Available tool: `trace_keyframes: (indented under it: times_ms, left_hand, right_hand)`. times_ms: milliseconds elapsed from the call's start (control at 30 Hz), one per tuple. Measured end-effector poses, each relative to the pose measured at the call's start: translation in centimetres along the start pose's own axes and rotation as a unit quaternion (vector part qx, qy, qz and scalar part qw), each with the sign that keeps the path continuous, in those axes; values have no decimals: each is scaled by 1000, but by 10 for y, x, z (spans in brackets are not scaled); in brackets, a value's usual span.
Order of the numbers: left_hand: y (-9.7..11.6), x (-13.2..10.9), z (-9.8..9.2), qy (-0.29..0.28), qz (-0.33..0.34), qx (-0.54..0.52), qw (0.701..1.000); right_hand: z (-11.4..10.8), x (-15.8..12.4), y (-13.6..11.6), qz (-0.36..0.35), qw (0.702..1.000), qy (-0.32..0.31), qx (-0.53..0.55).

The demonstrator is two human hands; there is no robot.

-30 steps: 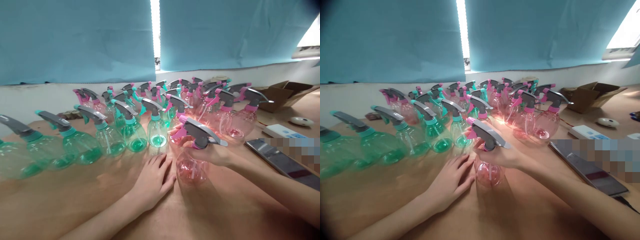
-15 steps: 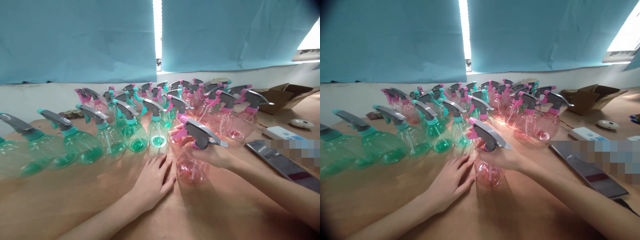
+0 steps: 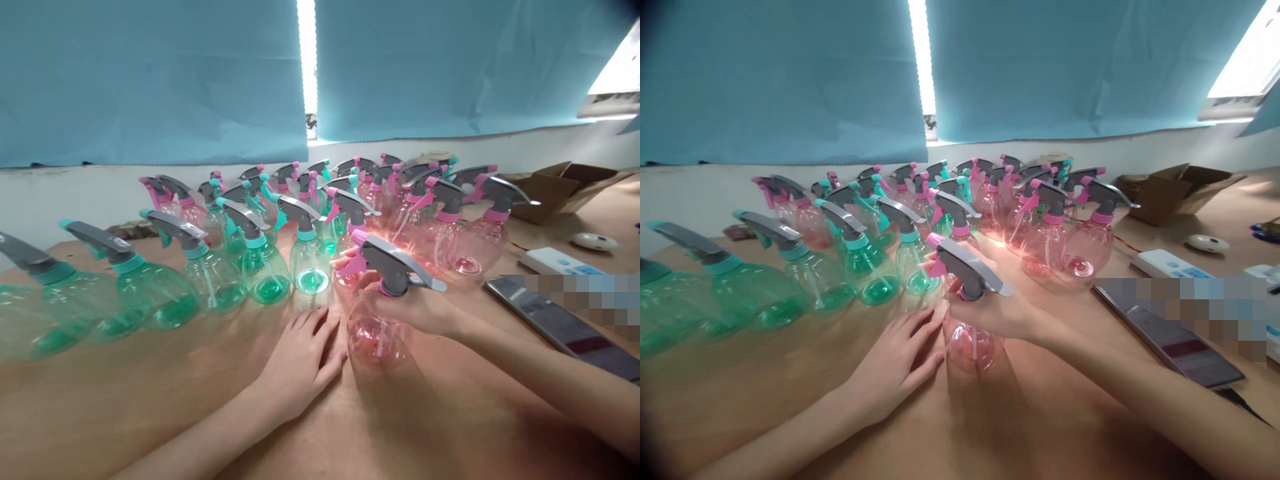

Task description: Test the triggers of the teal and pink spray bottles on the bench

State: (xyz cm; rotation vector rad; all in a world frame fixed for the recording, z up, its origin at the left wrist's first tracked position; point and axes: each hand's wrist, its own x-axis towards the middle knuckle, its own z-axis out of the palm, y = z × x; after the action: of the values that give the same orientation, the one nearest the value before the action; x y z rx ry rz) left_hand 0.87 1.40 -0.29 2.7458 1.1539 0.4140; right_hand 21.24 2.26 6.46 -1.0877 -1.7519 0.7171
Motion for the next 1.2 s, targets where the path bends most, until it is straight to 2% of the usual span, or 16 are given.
trace_keyframes:
  times_ms: [233, 367, 500, 867, 1200]
  left_hand:
    - [1, 1, -2, -11, -5, 4, 1000]
    - [1, 1, -3, -16, -7, 5, 1000]
    - [0, 1, -2, -7, -1, 1, 1000]
    - [0, 1, -2, -9, -1, 7, 1000]
    - [1, 0, -3, -19, -13, 5, 1000]
  right_hand:
    - [-2, 0, 4, 37, 998, -46, 25]
    - [-5, 3, -2, 30, 996, -68, 40]
    - [-6, 3, -8, 9, 997, -54, 52]
    - [-7, 2, -8, 30, 998, -36, 37]
    - [-3, 0, 3, 5, 999, -18, 35]
